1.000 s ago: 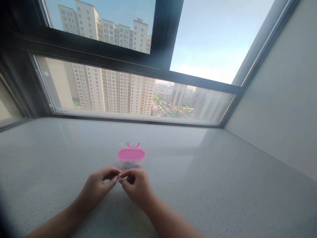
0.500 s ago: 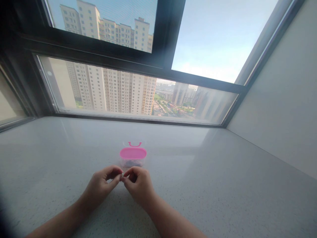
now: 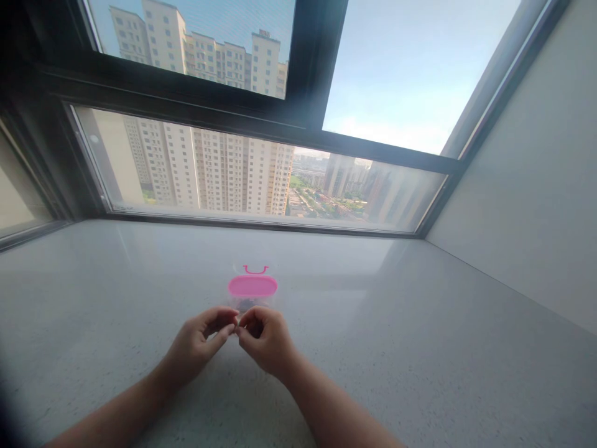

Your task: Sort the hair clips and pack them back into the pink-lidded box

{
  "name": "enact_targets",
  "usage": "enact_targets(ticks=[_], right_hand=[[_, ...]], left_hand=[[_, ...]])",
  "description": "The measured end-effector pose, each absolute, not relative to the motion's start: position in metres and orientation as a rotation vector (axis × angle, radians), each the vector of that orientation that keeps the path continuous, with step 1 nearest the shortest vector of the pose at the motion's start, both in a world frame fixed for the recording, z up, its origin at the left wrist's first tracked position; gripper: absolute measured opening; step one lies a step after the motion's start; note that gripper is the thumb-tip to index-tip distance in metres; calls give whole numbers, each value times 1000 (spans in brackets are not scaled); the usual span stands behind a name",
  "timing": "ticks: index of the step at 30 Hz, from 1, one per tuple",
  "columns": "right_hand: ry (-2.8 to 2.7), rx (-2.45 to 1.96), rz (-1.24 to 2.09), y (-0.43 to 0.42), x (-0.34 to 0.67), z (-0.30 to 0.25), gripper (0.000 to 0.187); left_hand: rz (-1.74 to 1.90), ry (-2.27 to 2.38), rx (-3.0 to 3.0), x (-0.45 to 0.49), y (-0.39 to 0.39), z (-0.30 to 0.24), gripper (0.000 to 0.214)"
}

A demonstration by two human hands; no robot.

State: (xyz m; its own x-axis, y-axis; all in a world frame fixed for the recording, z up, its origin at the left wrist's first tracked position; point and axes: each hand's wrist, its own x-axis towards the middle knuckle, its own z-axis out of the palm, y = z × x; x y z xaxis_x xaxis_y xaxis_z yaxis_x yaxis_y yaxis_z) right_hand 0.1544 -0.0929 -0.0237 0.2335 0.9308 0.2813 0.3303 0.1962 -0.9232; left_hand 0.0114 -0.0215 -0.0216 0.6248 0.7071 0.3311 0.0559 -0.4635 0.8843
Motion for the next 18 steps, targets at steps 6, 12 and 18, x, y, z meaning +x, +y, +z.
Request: enact_targets(ticks=[6,12,18], right_hand=[[-1280,-1436,449,-92,202,29,14],[-1738,-1777,245,-63,229,55,9],[-2018,-2005,252,-28,231,48,16]], left_hand=[[975,721,1928,10,-11,-24,16],[1011,806,2030,10,-6,-24,15],[1044,902,2011,7,3,-23,16]])
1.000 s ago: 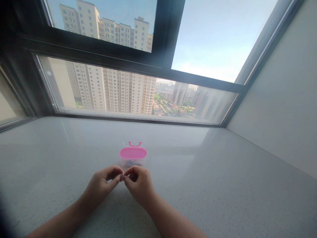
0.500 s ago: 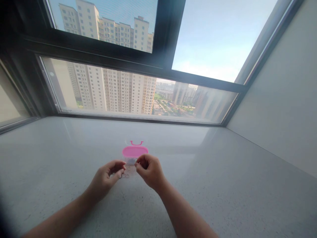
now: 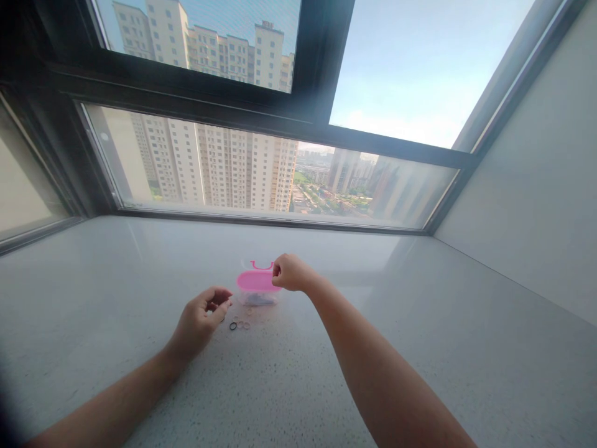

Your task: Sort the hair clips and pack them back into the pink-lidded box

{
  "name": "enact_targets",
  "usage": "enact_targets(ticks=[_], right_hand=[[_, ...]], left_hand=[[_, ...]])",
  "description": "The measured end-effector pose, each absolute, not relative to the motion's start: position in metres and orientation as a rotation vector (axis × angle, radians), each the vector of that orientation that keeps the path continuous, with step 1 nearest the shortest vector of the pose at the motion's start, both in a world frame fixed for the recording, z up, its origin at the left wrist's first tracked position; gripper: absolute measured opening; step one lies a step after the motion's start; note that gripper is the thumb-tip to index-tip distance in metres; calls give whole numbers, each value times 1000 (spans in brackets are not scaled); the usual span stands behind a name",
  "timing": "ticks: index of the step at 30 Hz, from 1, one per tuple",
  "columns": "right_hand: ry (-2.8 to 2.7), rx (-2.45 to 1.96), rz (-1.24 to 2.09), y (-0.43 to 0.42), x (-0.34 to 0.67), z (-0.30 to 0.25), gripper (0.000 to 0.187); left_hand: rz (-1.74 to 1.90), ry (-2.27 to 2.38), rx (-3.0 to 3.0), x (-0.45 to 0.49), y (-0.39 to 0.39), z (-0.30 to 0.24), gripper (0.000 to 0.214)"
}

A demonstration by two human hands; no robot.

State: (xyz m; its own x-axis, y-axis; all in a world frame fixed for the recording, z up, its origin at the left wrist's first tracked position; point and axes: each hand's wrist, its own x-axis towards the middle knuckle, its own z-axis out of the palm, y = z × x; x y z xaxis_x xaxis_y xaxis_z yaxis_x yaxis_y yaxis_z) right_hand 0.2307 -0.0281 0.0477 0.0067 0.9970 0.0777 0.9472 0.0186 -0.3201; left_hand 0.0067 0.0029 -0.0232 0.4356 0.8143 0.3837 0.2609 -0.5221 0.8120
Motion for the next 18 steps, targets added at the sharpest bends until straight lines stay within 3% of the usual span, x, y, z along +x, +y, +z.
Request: enact_targets(ticks=[18], right_hand=[[-1829,-2064,181,-39,229,56,17]], left_hand=[[1009,963,2032,8,6,-25,13]])
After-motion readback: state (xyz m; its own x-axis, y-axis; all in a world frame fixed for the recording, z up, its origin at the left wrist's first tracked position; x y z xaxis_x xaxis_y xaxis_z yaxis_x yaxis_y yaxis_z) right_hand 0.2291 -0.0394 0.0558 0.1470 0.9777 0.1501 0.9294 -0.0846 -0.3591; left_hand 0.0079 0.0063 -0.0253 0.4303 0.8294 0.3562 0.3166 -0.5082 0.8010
